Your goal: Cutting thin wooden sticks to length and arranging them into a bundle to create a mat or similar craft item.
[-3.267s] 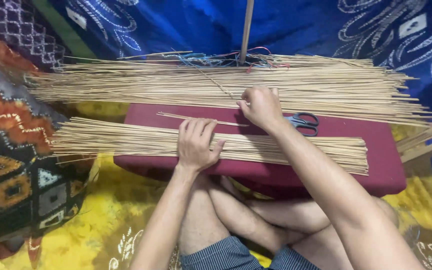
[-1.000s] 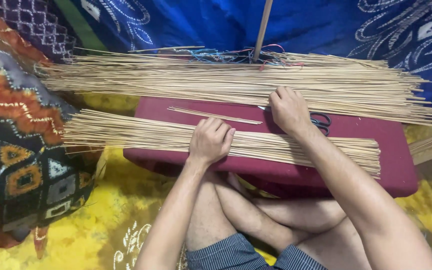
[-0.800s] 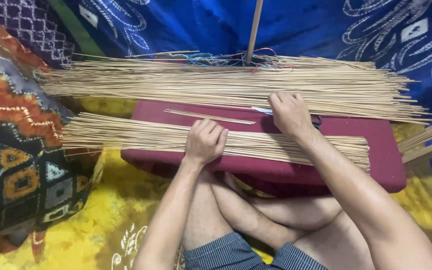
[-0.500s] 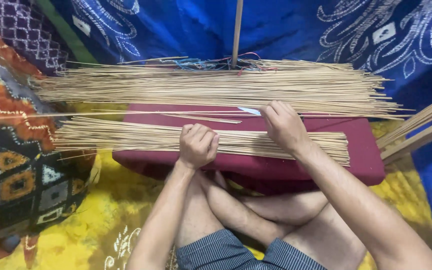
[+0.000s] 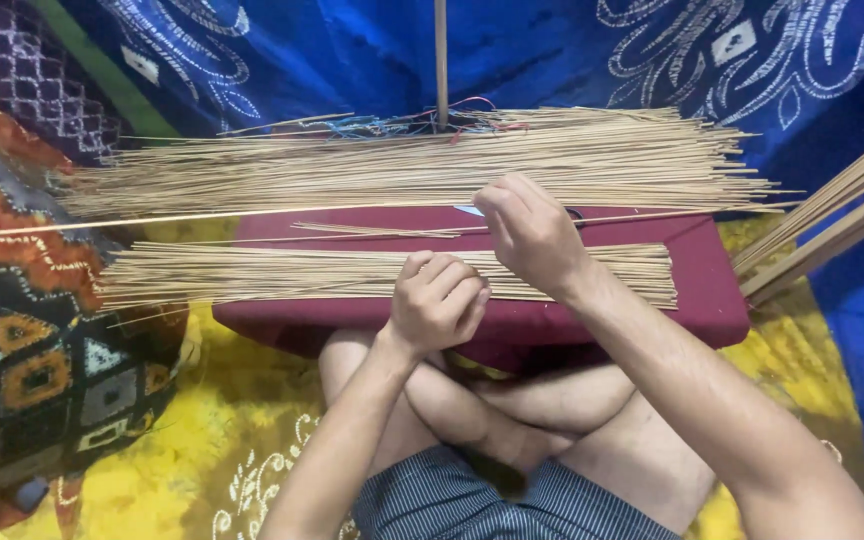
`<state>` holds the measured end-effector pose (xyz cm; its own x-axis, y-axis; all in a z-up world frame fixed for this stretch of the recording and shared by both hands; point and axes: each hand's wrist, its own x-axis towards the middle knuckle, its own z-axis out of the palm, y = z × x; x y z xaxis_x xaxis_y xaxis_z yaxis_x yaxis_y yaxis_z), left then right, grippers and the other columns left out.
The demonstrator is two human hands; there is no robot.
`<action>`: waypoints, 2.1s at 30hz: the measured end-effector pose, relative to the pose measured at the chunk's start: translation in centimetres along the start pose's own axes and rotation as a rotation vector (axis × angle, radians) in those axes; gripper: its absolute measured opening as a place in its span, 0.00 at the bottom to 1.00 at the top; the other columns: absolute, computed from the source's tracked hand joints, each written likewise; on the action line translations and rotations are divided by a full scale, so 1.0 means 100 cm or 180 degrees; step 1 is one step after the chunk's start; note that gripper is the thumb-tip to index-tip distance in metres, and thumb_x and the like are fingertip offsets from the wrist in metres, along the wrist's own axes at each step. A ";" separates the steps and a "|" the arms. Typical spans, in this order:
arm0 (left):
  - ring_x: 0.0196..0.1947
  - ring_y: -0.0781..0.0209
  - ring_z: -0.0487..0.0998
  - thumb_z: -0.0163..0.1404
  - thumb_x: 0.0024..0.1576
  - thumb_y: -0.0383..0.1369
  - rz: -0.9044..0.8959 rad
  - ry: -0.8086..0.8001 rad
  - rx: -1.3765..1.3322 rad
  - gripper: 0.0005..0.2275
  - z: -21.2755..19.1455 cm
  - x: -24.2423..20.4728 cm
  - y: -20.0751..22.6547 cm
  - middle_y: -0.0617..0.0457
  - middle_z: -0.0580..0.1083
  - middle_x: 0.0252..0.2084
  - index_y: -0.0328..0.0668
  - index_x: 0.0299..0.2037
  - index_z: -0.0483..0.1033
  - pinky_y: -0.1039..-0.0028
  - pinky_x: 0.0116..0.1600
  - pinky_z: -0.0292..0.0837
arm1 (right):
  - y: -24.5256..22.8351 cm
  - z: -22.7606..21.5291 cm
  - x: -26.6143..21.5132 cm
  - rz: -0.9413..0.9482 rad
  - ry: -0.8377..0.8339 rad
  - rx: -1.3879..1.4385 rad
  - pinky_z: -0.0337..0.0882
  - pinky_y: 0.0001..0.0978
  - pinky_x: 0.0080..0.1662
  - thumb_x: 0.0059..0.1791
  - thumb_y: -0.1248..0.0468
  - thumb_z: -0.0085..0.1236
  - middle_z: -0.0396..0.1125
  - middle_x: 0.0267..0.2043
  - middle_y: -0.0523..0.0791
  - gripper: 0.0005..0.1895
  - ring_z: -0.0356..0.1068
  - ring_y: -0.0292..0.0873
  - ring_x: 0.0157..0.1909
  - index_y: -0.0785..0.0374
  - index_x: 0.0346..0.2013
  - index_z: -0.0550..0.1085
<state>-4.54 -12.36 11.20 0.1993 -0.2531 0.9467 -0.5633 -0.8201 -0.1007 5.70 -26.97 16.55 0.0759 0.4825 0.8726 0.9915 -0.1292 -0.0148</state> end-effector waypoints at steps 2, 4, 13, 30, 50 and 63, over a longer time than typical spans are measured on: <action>0.31 0.61 0.76 0.47 0.61 0.35 0.0000 0.0008 -0.0043 0.10 -0.002 -0.001 0.004 0.59 0.72 0.29 0.48 0.28 0.76 0.70 0.46 0.67 | -0.016 -0.005 0.015 -0.0056 -0.0064 0.0056 0.72 0.43 0.36 0.51 0.79 0.52 0.64 0.32 0.47 0.10 0.68 0.53 0.31 0.64 0.42 0.73; 0.31 0.61 0.76 0.47 0.62 0.35 0.0004 0.0019 -0.0087 0.10 -0.005 0.000 0.009 0.59 0.72 0.29 0.49 0.28 0.76 0.70 0.47 0.67 | -0.023 -0.007 0.017 -0.0115 -0.0125 0.0109 0.71 0.43 0.35 0.51 0.80 0.51 0.63 0.30 0.47 0.10 0.68 0.53 0.30 0.64 0.42 0.73; 0.46 0.53 0.76 0.51 0.59 0.28 -0.0782 -0.0493 0.0859 0.07 -0.027 0.008 0.005 0.53 0.74 0.44 0.44 0.45 0.76 0.62 0.55 0.64 | -0.020 -0.012 -0.034 0.0091 -0.1100 -0.0068 0.71 0.46 0.36 0.53 0.72 0.50 0.62 0.29 0.49 0.02 0.70 0.56 0.33 0.64 0.39 0.70; 0.35 0.53 0.76 0.50 0.62 0.34 -0.0961 -0.2015 0.0624 0.04 -0.042 -0.060 -0.041 0.55 0.68 0.31 0.47 0.40 0.76 0.65 0.40 0.70 | 0.029 -0.113 -0.153 0.1050 -0.2031 -0.1277 0.72 0.45 0.39 0.51 0.64 0.54 0.65 0.31 0.44 0.04 0.74 0.51 0.39 0.58 0.40 0.71; 0.31 0.55 0.75 0.51 0.57 0.28 -0.0432 -0.1795 0.0453 0.03 0.014 -0.030 -0.002 0.57 0.66 0.29 0.50 0.34 0.72 0.68 0.35 0.71 | 0.040 -0.148 -0.187 0.1242 -0.1960 -0.1470 0.70 0.44 0.42 0.52 0.64 0.54 0.67 0.35 0.44 0.05 0.73 0.50 0.43 0.57 0.43 0.75; 0.33 0.55 0.76 0.55 0.60 0.33 -0.0639 -0.1949 0.0527 0.02 0.019 -0.046 -0.036 0.58 0.67 0.30 0.52 0.39 0.75 0.65 0.35 0.70 | 0.081 -0.157 -0.226 0.2095 -0.1109 -0.0939 0.77 0.38 0.46 0.50 0.70 0.67 0.72 0.44 0.47 0.06 0.76 0.52 0.48 0.61 0.41 0.82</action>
<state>-1.87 -9.23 6.65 0.7345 -0.2931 0.6120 -0.3470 -0.9373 -0.0324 10.31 -52.55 4.38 0.7125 0.4641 0.5263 0.6667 -0.6817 -0.3014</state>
